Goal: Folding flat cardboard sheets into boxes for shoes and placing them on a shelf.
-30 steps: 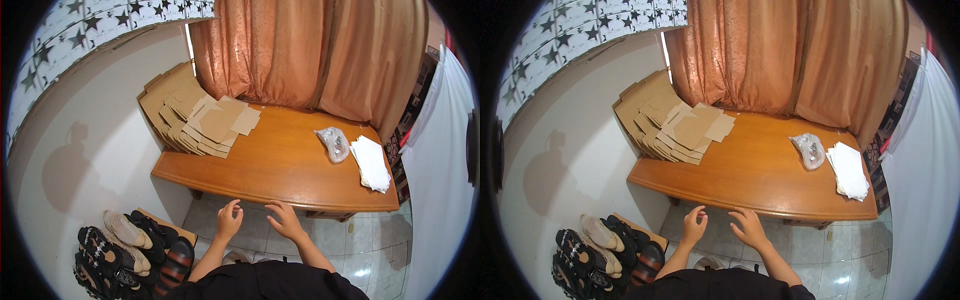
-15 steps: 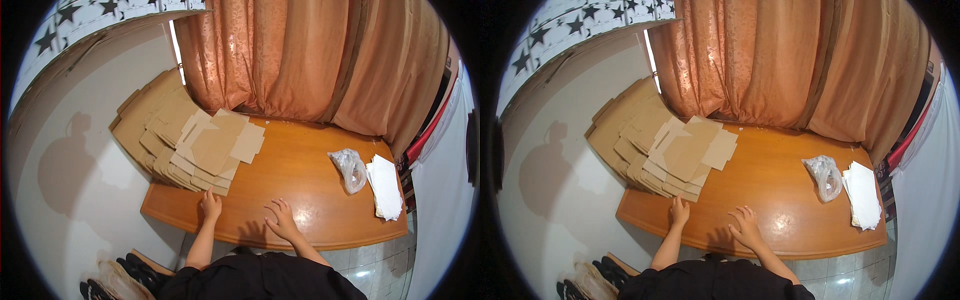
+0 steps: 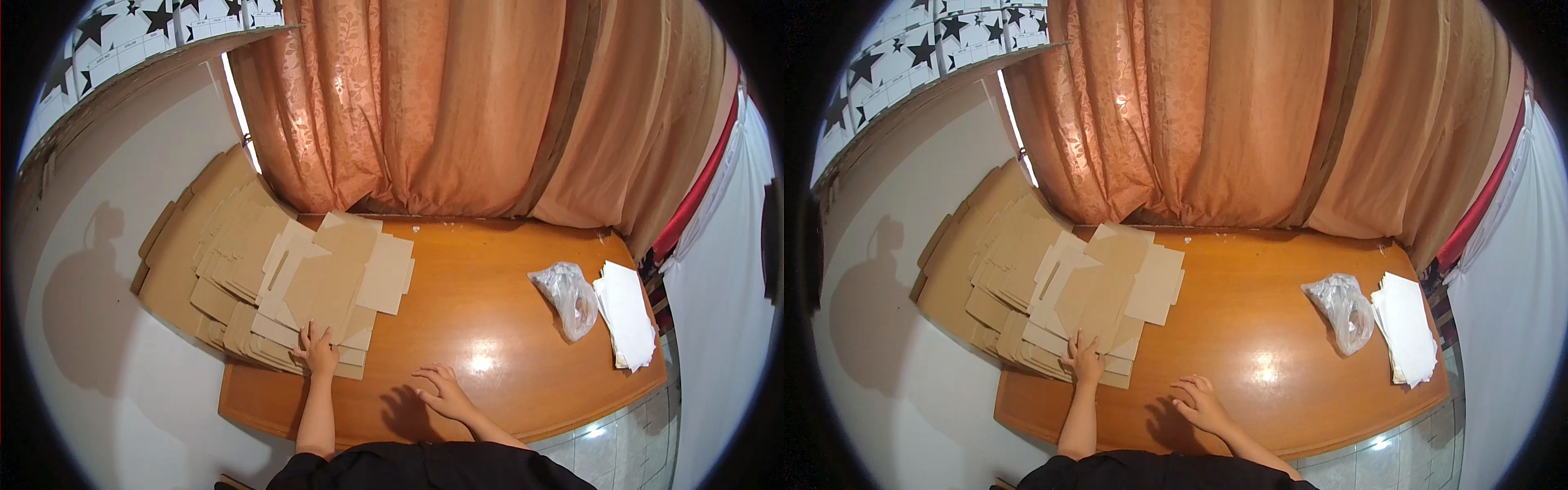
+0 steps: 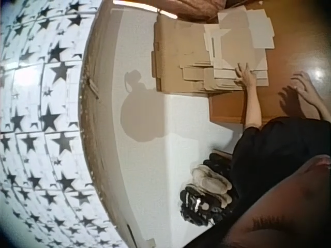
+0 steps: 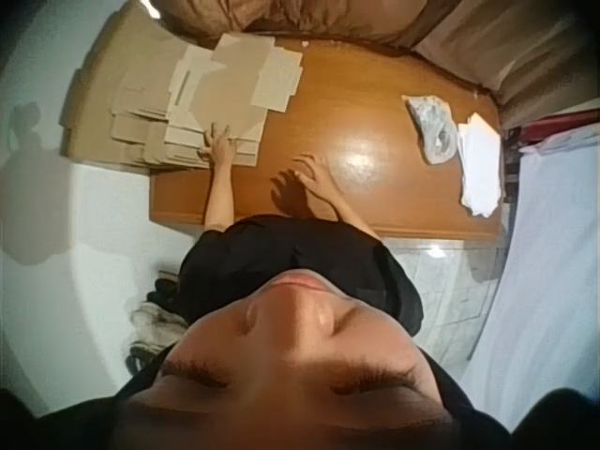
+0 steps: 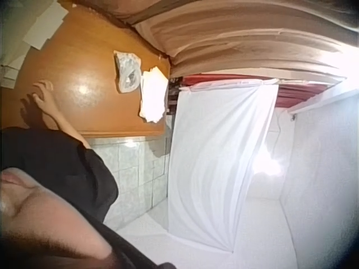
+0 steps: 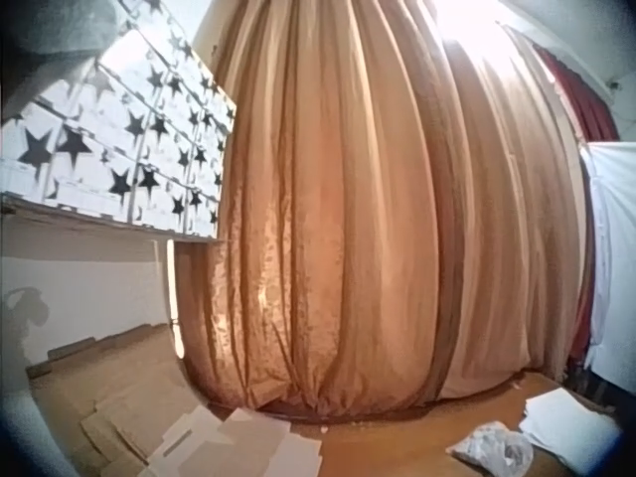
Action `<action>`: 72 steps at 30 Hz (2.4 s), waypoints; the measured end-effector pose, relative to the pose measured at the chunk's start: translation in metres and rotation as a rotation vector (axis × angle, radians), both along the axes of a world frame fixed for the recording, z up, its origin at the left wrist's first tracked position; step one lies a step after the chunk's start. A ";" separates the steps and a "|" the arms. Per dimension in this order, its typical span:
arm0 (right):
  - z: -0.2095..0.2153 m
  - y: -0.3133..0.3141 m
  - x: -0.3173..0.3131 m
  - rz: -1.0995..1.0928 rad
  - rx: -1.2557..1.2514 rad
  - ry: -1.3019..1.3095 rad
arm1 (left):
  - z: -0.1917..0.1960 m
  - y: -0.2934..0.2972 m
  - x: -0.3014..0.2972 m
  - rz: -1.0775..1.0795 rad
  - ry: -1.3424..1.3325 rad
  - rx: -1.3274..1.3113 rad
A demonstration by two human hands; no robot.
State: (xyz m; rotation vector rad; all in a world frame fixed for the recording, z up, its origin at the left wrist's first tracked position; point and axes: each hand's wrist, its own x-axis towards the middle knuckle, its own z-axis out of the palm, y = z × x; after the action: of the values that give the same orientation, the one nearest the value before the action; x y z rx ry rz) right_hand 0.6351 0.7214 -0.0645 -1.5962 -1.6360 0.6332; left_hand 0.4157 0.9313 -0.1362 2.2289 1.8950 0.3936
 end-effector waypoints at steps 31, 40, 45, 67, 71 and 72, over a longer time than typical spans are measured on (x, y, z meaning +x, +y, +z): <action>-0.015 0.041 0.029 -0.389 -0.022 0.412 | 0.149 -0.032 -0.057 -0.040 -0.969 1.079; -0.157 0.024 0.149 -0.466 0.161 1.113 | 0.163 -0.059 -0.048 -0.042 -1.425 0.547; -0.119 -0.020 0.153 -0.467 0.113 0.975 | 0.135 -0.071 -0.045 -0.008 -1.547 0.038; -0.031 -0.179 0.220 -0.642 -0.114 0.748 | 0.039 -0.194 0.184 -0.098 -1.437 -0.737; -0.028 -0.199 0.248 -0.596 -0.078 0.945 | 0.038 -0.209 0.193 -0.169 -1.445 -0.703; -0.025 -0.204 0.256 -0.595 -0.080 0.945 | 0.042 -0.213 0.195 -0.247 -1.423 -0.704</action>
State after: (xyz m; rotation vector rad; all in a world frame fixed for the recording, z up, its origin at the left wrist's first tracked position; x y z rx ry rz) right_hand 0.8908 0.5178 -0.0899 -1.3904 -0.4275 0.9256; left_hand 0.6107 0.7180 -0.0941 1.0545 0.7545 0.7928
